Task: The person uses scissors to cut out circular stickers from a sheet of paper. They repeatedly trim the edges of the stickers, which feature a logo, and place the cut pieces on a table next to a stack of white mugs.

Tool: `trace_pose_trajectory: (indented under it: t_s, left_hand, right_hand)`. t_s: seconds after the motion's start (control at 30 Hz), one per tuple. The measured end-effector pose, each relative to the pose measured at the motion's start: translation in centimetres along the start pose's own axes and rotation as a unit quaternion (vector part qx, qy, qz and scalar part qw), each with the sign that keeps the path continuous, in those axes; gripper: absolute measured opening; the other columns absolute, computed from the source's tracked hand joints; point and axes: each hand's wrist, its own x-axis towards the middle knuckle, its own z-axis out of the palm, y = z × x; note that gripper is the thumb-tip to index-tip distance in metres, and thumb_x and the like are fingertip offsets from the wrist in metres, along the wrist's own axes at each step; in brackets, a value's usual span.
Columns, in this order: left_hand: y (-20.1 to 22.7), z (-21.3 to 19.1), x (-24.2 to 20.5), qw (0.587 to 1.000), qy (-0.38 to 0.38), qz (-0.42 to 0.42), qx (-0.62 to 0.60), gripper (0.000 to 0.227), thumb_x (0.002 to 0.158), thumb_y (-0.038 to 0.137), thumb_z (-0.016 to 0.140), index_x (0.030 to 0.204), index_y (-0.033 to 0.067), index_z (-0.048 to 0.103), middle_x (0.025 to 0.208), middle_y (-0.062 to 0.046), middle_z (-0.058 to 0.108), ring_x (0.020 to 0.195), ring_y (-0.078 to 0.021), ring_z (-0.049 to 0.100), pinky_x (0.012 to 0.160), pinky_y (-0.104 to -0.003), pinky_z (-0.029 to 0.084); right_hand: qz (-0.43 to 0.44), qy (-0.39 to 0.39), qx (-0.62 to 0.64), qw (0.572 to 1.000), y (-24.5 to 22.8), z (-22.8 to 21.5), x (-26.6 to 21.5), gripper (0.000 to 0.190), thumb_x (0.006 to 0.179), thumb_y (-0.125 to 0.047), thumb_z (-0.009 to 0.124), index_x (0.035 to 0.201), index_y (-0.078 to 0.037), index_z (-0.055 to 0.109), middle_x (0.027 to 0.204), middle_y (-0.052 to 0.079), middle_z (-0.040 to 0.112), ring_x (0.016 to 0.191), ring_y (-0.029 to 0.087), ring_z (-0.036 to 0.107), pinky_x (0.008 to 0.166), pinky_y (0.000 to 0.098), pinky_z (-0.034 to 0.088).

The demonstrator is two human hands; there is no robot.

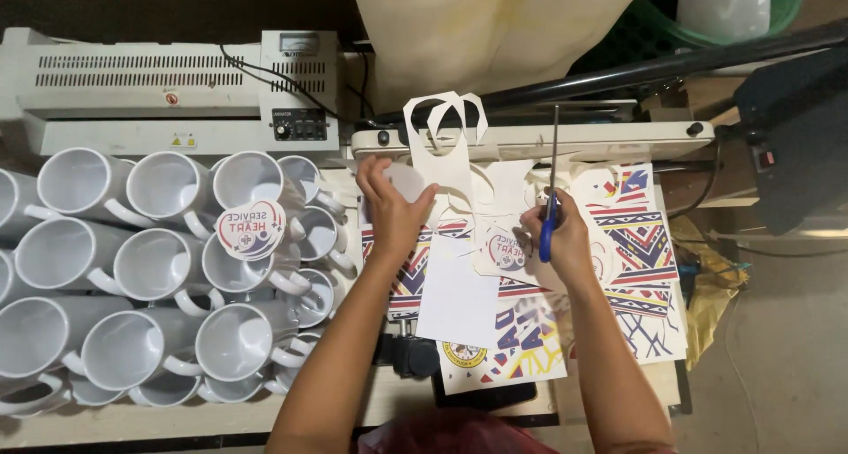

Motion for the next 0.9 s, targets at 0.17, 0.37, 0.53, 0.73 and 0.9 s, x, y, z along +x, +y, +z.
trace_pose_trajectory:
  t_s: [0.17, 0.37, 0.53, 0.73, 0.9]
  left_hand:
    - [-2.6, 2.1, -2.4, 0.978, -0.002, -0.141, -0.155, 0.072, 0.088, 0.014, 0.076, 0.145, 0.0032, 0.033, 0.151, -0.022, 0.035, 0.136, -0.0395, 0.05, 0.109, -0.047, 0.048]
    - [-2.0, 1.4, -2.2, 0.986, -0.028, -0.128, -0.1, 0.071, 0.085, 0.01, 0.081, 0.141, 0.0015, 0.038, 0.146, -0.023, 0.043, 0.131, -0.04, 0.05, 0.109, -0.046, 0.044]
    - [-2.5, 1.3, -2.7, 0.994, -0.034, -0.091, -0.047, 0.058, 0.085, 0.014, 0.081, 0.132, 0.0016, 0.049, 0.145, -0.02, 0.048, 0.13, -0.0377, 0.054, 0.109, -0.042, 0.048]
    - [-3.3, 1.7, -2.9, 0.997, -0.046, -0.031, 0.05, 0.052, 0.075, 0.016, 0.086, 0.115, 0.0, 0.057, 0.13, -0.022, 0.058, 0.119, -0.0427, 0.055, 0.1, -0.048, 0.046]
    - [0.9, -4.9, -1.5, 0.997, 0.003, -0.039, -0.067, 0.012, 0.101, 0.007, 0.068, 0.112, 0.0028, 0.065, 0.123, -0.017, 0.07, 0.114, -0.0311, 0.067, 0.096, -0.041, 0.055]
  right_hand:
    - [-0.038, -0.001, -0.023, 0.999, -0.1, 0.2, -0.2, 0.061, 0.088, -0.006, 0.076, 0.141, 0.006, 0.048, 0.092, 0.007, 0.069, 0.079, 0.01, 0.064, 0.066, 0.023, 0.053]
    - [-0.047, -0.012, 0.012, 0.999, 0.8, -0.1, 0.0, 0.062, 0.089, -0.005, 0.074, 0.143, 0.007, 0.045, 0.09, 0.007, 0.068, 0.081, 0.01, 0.066, 0.069, 0.0222, 0.055]
    - [-0.033, 0.001, 0.025, 0.999, 0.5, -0.1, -0.9, 0.063, 0.09, -0.007, 0.075, 0.144, 0.007, 0.046, 0.09, 0.007, 0.066, 0.075, 0.01, 0.062, 0.063, 0.0231, 0.051]
    - [-0.07, -0.003, -0.015, 0.997, 0.0, 0.7, -0.9, 0.063, 0.09, -0.008, 0.078, 0.143, 0.007, 0.048, 0.093, 0.006, 0.068, 0.082, 0.009, 0.065, 0.071, 0.0203, 0.055]
    - [-0.081, 0.042, 0.035, 0.995, 2.1, 2.2, -1.6, 0.066, 0.093, -0.012, 0.076, 0.148, 0.005, 0.043, 0.094, 0.008, 0.066, 0.084, 0.013, 0.065, 0.071, 0.0222, 0.054]
